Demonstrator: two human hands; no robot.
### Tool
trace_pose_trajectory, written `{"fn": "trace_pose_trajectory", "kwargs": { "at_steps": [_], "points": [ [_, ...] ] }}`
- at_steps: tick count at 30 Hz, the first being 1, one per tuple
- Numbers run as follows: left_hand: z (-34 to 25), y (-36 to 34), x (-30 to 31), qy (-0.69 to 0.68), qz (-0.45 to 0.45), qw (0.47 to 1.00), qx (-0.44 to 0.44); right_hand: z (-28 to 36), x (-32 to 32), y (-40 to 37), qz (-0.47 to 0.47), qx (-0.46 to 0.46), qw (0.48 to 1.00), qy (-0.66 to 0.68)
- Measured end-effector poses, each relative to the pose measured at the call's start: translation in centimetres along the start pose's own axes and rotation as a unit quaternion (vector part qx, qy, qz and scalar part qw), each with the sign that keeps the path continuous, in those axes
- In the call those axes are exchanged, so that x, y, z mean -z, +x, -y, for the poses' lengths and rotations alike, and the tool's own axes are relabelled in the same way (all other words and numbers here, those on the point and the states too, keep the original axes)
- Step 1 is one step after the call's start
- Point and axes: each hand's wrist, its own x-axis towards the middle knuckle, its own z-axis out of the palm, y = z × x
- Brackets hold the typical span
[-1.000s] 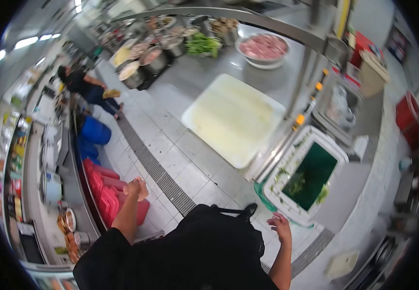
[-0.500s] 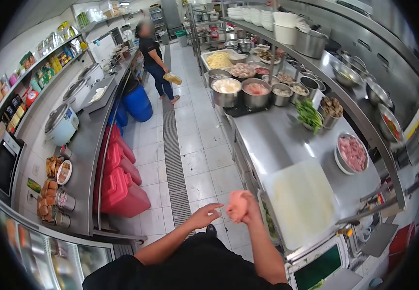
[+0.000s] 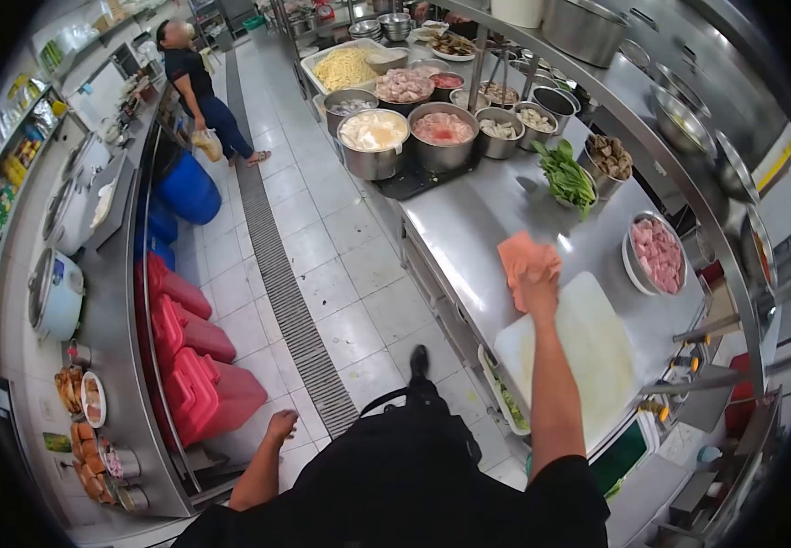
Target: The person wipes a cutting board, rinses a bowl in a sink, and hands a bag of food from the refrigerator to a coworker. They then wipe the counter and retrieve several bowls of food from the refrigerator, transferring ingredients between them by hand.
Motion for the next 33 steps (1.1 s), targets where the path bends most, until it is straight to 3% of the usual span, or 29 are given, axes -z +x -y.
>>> {"fn": "trace_pose_trajectory", "kwargs": {
  "at_steps": [2,4,6,9,10,11,12,13,14,15,16,17,18,19,20,21,22,23,24,25,27,28,29,30,33],
  "points": [
    [3.6,0.1,0.4,0.027,-0.005,0.999,0.038,1.3,-3.5,-0.7,-0.049,0.079,0.967,-0.239],
    [10.2,2.2,0.8,0.165,0.034,0.983,-0.074,2.8,-7.2,5.6,-0.003,0.125,0.98,-0.153],
    [5.8,-2.0,1.2,0.105,0.024,0.985,0.131,9.0,-7.4,9.2,-0.03,0.045,0.993,-0.107],
    [2.2,-1.7,1.0,0.125,0.041,0.979,0.153,15.2,-10.9,13.2,-0.053,0.14,0.982,-0.112],
    [0.7,0.2,1.0,0.181,0.077,0.973,0.122,18.1,-11.3,12.3,-0.045,0.17,0.979,-0.106],
    [5.3,5.5,-0.6,0.327,0.044,0.921,-0.205,22.2,-11.1,9.8,-0.091,0.247,0.965,0.013],
    [-3.0,4.4,-0.3,0.145,0.054,0.986,0.064,25.9,-11.8,7.6,-0.118,0.325,0.928,0.141],
    [-12.8,1.1,1.0,0.039,0.014,0.998,0.054,28.3,-14.6,5.8,0.112,0.293,0.916,0.249],
    [-18.0,0.1,1.9,-0.037,0.01,0.996,-0.076,30.4,-16.8,3.3,0.344,0.233,0.854,0.313],
    [-19.0,2.2,0.3,-0.091,-0.087,0.979,-0.159,35.3,-14.7,-0.7,0.493,0.149,0.781,0.354],
    [-25.6,-1.2,2.1,-0.285,-0.069,0.952,-0.084,38.9,-11.2,-5.3,0.618,0.041,0.694,0.369],
    [-28.3,-1.0,2.9,-0.453,-0.058,0.889,-0.039,39.9,-14.6,-8.5,0.631,0.238,0.659,0.333],
    [-29.5,-0.9,3.9,-0.559,-0.033,0.824,-0.09,41.3,-17.6,-11.4,0.614,0.425,0.595,0.298],
    [-29.6,-0.9,5.4,-0.649,-0.007,0.747,-0.147,43.5,-15.8,-13.1,0.622,0.437,0.58,0.293],
    [-28.2,-1.0,7.2,-0.658,-0.025,0.739,-0.146,46.4,-11.4,-14.8,0.604,0.487,0.554,0.301],
    [-26.3,-1.2,8.9,-0.682,-0.096,0.698,-0.196,48.0,-8.8,-15.9,0.583,0.535,0.525,0.314],
    [-24.2,-1.9,11.3,-0.7,-0.164,0.651,-0.244,49.2,-8.8,-15.6,0.643,0.48,0.513,0.305],
    [-22.8,-5.1,14.4,-0.652,-0.236,0.661,-0.287,50.4,-10.0,-14.3,0.697,0.421,0.502,0.292],
    [-20.9,-8.9,17.5,-0.598,-0.302,0.668,-0.324,50.7,-12.9,-13.0,0.705,0.402,0.528,0.252],
    [-18.1,-10.7,20.0,-0.652,-0.391,0.61,-0.224,50.6,-16.0,-11.7,0.709,0.381,0.555,0.211],
    [-12.9,-16.4,24.5,-0.569,-0.532,0.603,-0.17,49.9,-18.7,-10.0,0.704,0.328,0.615,0.139],
    [-10.9,-18.3,26.8,-0.532,-0.605,0.587,-0.08,48.9,-21.5,-9.1,0.705,0.324,0.618,0.126],
    [-6.1,-19.1,29.0,-0.425,-0.657,0.622,-0.031,47.7,-24.6,-8.8,0.705,0.319,0.622,0.114],
    [-1.6,-19.1,30.6,-0.31,-0.695,0.648,0.018,46.6,-26.8,-9.1,0.714,0.311,0.619,0.101],
    [4.5,-16.5,35.8,-0.324,-0.65,0.686,0.048,44.4,-29.5,-10.6,0.741,0.246,0.624,0.023]
  ]
}}
